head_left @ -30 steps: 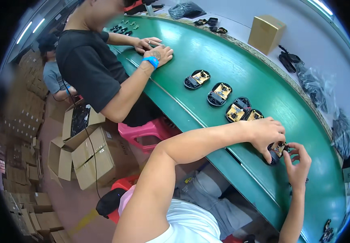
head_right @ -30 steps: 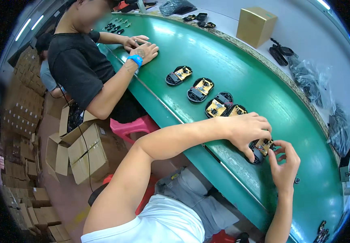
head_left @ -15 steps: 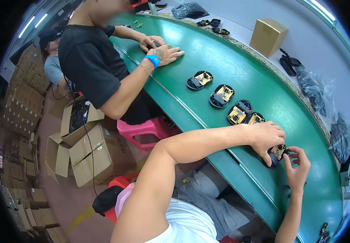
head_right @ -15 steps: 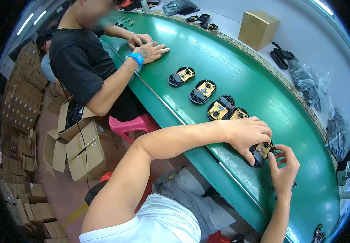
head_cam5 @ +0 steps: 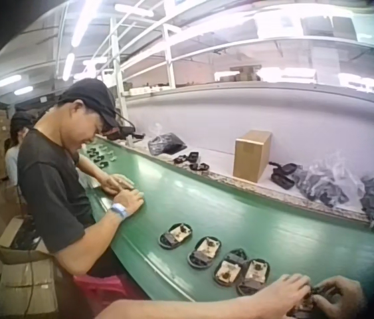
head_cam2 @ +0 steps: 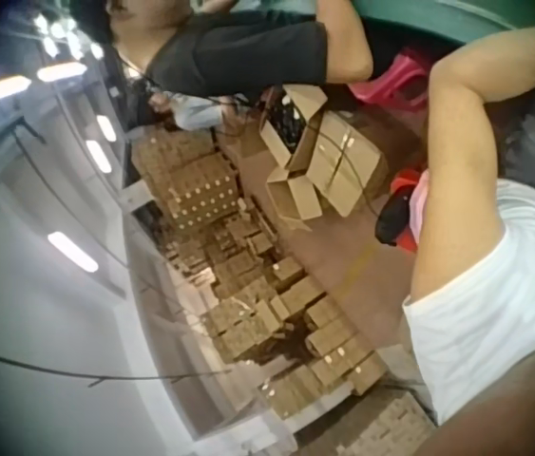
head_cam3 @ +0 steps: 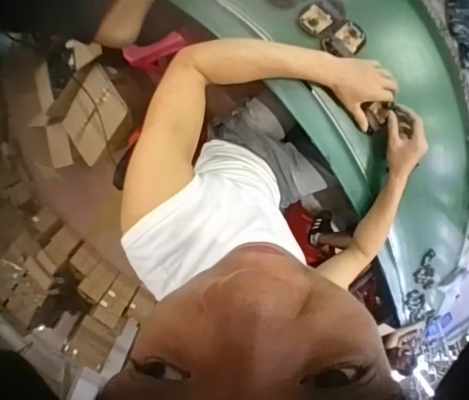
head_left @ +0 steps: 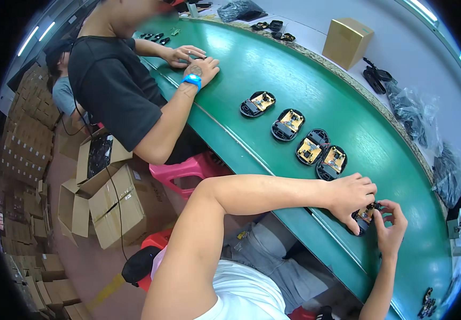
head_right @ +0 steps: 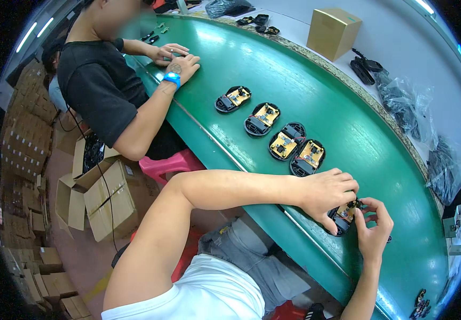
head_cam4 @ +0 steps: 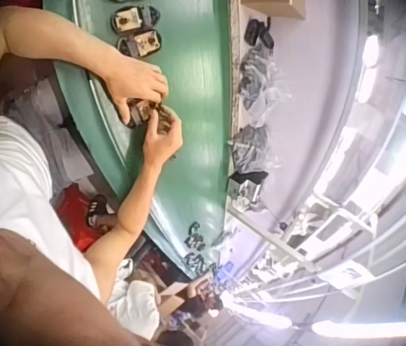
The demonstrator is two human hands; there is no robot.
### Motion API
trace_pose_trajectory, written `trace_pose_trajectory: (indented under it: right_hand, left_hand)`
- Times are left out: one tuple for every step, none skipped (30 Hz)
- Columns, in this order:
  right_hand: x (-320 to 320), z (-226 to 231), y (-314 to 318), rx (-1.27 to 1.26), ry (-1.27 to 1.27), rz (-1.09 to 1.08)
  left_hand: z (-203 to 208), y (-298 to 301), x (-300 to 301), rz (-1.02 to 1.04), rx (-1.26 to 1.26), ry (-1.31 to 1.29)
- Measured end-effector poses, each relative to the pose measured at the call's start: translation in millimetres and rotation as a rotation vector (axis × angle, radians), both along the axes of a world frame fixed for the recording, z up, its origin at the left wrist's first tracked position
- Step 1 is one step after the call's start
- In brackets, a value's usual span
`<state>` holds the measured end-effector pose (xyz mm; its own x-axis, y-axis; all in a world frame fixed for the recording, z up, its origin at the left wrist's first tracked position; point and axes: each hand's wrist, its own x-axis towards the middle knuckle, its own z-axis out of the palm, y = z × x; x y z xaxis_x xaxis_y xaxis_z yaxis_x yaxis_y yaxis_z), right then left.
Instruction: Assembling small electronic device housings by inserting internal components.
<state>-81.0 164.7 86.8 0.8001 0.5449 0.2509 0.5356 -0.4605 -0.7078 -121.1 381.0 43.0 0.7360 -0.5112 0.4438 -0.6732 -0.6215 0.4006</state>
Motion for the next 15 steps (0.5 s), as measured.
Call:
trace_pose_trajectory:
  right_hand:
    - [-2.0, 1.6, 1.0, -0.002, 0.003, -0.004]
    - [-4.1, 4.3, 3.2, -0.013, -0.013, 0.008]
    - [-5.3, 6.6, 5.0, -0.025, -0.030, 0.017]
    - [-6.7, 7.0, 6.5, -0.028, -0.028, 0.010]
    - [-8.0, 6.7, 7.6, -0.019, -0.052, 0.019]
    - [-8.4, 5.6, 7.0, -0.015, -0.071, 0.024]
    - [-7.4, 4.2, 5.3, -0.024, -0.065, 0.010]
    - [-5.5, 2.6, 3.1, -0.032, -0.059, 0.015]
    - [-2.6, 2.0, 1.0, -0.041, -0.052, 0.016]
    - [-3.9, 5.6, 0.1, -0.042, -0.054, -0.006]
    - [-2.3, 5.1, 1.3, -0.041, -0.072, 0.001]
    - [-1.1, 7.8, 1.5, -0.052, -0.107, 0.018]
    - [0.2, 10.6, 5.0, -0.044, -0.106, 0.043]
    - [4.4, 7.1, 2.6, -0.035, -0.109, 0.048]
    - [8.0, 5.7, 1.0, -0.032, -0.104, 0.061]
  left_hand:
    - [-0.6, -0.2, -1.6, 0.005, -0.011, -0.016]
    - [-1.3, -0.3, -3.4, 0.010, -0.022, -0.031]
    - [-1.2, -1.0, -3.9, 0.004, -0.025, -0.030]
    - [-1.2, -1.9, -4.5, 0.001, -0.043, -0.042]
    - [-1.4, -3.0, -5.1, -0.004, -0.061, -0.053]
    - [-0.1, -4.6, -5.9, -0.014, -0.069, -0.048]
    - [0.9, -5.9, -5.3, -0.013, -0.054, -0.033]
    - [1.4, -7.3, -3.8, -0.016, -0.040, -0.018]
    - [0.9, -6.0, -0.7, -0.014, -0.039, -0.049]
    - [4.2, -7.2, 0.9, -0.024, -0.037, -0.032]
    - [6.5, -4.8, 0.6, -0.038, -0.033, -0.013]
    - [5.1, -3.9, 1.5, -0.035, -0.050, -0.022]
    - [3.4, -2.5, 1.8, -0.027, -0.061, -0.033]
    - [6.5, -1.8, 1.6, -0.025, -0.046, 0.003]
    - [11.0, 0.2, 0.8, -0.019, -0.022, 0.033]
